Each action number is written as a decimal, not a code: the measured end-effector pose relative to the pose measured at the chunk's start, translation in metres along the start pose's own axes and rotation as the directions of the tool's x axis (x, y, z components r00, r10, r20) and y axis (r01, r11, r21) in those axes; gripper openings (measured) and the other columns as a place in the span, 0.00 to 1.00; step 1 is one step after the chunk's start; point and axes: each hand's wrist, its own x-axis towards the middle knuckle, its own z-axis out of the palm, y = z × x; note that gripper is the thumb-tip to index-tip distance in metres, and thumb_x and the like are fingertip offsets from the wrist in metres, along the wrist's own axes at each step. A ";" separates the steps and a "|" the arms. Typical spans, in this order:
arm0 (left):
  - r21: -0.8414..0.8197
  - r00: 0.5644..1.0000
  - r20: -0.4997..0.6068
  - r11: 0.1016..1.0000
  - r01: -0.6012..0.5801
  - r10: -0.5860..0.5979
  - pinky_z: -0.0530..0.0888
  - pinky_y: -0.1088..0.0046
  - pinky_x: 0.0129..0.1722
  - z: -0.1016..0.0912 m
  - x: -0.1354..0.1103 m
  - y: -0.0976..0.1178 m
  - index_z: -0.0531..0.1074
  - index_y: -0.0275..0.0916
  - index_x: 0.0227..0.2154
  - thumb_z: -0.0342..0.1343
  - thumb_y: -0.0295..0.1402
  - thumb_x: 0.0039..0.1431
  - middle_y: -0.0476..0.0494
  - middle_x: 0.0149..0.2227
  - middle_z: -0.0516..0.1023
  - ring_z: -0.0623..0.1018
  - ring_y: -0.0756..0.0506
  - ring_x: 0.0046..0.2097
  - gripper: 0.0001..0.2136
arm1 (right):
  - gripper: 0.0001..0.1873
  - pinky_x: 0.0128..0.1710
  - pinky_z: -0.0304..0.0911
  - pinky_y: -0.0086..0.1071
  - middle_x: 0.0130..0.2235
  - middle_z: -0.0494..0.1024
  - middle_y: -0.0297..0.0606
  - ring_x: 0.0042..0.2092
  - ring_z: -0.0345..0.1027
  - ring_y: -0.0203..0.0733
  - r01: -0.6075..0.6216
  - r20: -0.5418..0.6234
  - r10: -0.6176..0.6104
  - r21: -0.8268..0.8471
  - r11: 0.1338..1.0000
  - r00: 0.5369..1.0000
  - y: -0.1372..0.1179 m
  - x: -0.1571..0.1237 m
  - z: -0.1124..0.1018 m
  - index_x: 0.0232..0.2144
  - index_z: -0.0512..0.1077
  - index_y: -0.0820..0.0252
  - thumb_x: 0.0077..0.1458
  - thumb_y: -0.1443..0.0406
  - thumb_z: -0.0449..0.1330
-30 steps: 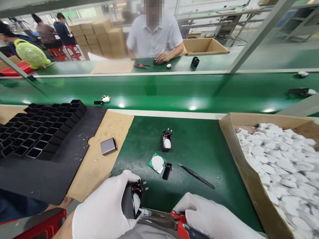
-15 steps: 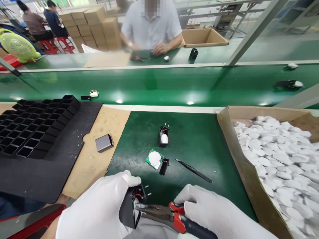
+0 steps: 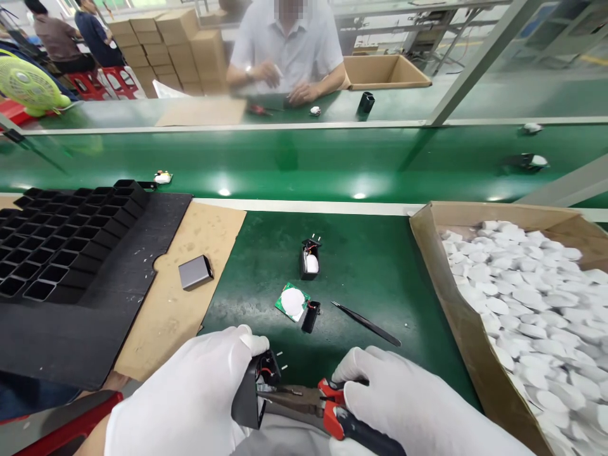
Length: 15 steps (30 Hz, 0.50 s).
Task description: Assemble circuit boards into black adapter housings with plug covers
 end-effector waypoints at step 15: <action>0.108 0.970 0.233 0.993 0.038 -0.063 0.78 0.56 0.38 -0.022 0.057 0.028 0.76 0.41 0.38 0.56 0.23 0.52 0.41 0.37 0.81 0.83 0.34 0.38 0.11 | 0.19 0.27 0.56 0.37 0.29 0.82 0.37 0.28 0.79 0.53 -0.208 0.079 0.213 -0.066 0.976 0.974 -0.004 0.018 0.002 0.31 0.77 0.52 0.61 0.45 0.68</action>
